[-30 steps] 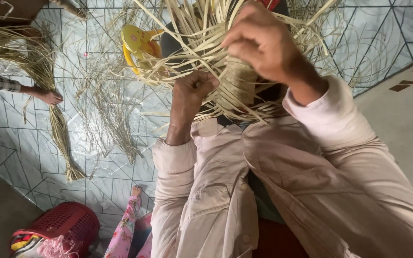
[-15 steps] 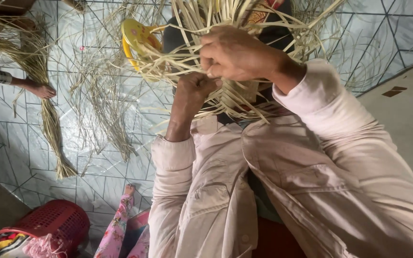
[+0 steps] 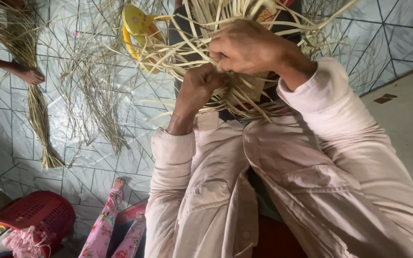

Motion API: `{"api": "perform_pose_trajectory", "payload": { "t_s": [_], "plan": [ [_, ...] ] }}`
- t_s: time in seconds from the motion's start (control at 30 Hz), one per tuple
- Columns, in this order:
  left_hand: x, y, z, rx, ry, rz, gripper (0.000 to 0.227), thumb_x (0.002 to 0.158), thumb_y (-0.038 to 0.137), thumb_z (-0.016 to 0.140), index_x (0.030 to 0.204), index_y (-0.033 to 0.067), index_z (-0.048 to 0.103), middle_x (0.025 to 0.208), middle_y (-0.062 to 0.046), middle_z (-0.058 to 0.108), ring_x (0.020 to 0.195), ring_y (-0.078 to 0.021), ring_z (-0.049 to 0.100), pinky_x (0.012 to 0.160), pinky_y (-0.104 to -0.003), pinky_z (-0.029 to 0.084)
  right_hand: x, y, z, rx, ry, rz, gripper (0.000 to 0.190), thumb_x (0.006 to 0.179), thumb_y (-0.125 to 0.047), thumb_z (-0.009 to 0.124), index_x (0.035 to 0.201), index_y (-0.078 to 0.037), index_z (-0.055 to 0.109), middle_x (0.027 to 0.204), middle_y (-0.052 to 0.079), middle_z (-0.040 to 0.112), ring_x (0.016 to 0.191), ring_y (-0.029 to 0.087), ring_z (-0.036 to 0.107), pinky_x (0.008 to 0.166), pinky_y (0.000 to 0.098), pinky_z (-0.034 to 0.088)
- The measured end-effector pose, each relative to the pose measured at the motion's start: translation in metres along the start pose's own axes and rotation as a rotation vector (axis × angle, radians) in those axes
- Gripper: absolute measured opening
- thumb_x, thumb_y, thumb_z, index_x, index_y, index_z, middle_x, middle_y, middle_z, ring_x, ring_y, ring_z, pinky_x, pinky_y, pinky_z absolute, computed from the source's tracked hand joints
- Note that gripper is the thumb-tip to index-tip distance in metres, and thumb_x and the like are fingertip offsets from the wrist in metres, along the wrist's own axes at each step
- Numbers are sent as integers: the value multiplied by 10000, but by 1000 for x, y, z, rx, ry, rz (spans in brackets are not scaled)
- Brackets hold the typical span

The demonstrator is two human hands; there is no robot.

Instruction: Weaving dried palm leaves together to create a basket or mat.

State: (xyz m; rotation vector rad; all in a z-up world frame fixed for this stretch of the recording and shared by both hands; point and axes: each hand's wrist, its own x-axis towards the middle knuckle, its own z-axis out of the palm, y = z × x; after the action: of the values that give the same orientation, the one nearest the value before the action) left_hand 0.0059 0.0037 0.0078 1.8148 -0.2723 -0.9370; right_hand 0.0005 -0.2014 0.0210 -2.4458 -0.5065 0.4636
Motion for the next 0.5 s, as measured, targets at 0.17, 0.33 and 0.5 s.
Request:
{"api": "perform_pose_trajectory", "payload": {
  "t_s": [0.17,0.33,0.5],
  "plan": [
    [-2,4,-5,47,69,-8,95,794,92,800,744,26,753,550,32,494,496,-79,373,485,-223,313,3,-1,9,137,245,-91,76,844,-67,788,844,-27,723,792,68,697,656,205,621,735,385,512],
    [-2,1,-9,-68,32,-13,114,816,71,785,911,12,811,588,34,574,510,-50,380,505,-197,305,-3,-10,15,106,366,-104,124,878,-70,792,843,-57,674,802,34,651,714,195,583,700,359,474],
    [4,2,-14,-87,11,-33,104,833,124,815,874,30,804,584,26,569,504,-62,436,495,-208,335,-4,-17,5,229,373,-105,157,919,-12,769,858,-48,629,777,41,631,641,168,554,604,318,450]
  ]
}}
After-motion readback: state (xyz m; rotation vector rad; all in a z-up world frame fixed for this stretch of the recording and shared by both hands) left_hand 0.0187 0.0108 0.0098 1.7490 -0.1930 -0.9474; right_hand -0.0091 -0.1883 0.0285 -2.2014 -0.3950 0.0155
